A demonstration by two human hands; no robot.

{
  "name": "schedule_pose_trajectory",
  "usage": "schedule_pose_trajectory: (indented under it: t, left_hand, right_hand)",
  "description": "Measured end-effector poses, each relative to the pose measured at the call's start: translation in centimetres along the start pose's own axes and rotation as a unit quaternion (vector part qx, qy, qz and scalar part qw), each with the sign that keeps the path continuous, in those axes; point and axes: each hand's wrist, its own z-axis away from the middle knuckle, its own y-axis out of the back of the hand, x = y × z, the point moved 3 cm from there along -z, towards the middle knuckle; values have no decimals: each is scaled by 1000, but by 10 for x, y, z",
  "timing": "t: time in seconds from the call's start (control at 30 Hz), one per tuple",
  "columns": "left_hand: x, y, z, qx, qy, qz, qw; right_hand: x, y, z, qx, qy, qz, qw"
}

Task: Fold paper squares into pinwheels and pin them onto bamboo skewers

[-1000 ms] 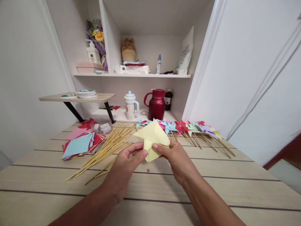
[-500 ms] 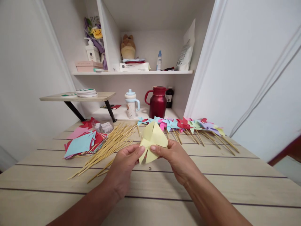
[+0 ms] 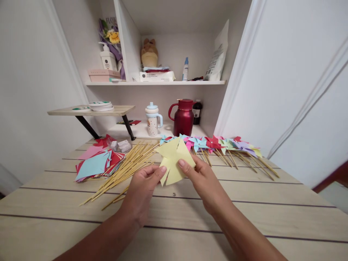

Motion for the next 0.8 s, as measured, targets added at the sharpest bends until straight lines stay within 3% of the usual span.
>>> schedule_pose_trajectory:
  t: [0.3, 0.6, 0.8]
  left_hand:
    - [2, 0, 0, 12, -16, -17, 1000]
    - [6, -1, 4, 12, -38, -59, 997]
    - [5, -2, 6, 15, -68, -87, 994]
  right_hand:
    - [6, 2, -2, 2, -9, 25, 1000]
    - [-1, -3, 0, 32, 24, 26, 999]
    - [-1, -4, 0, 48, 2, 8, 999]
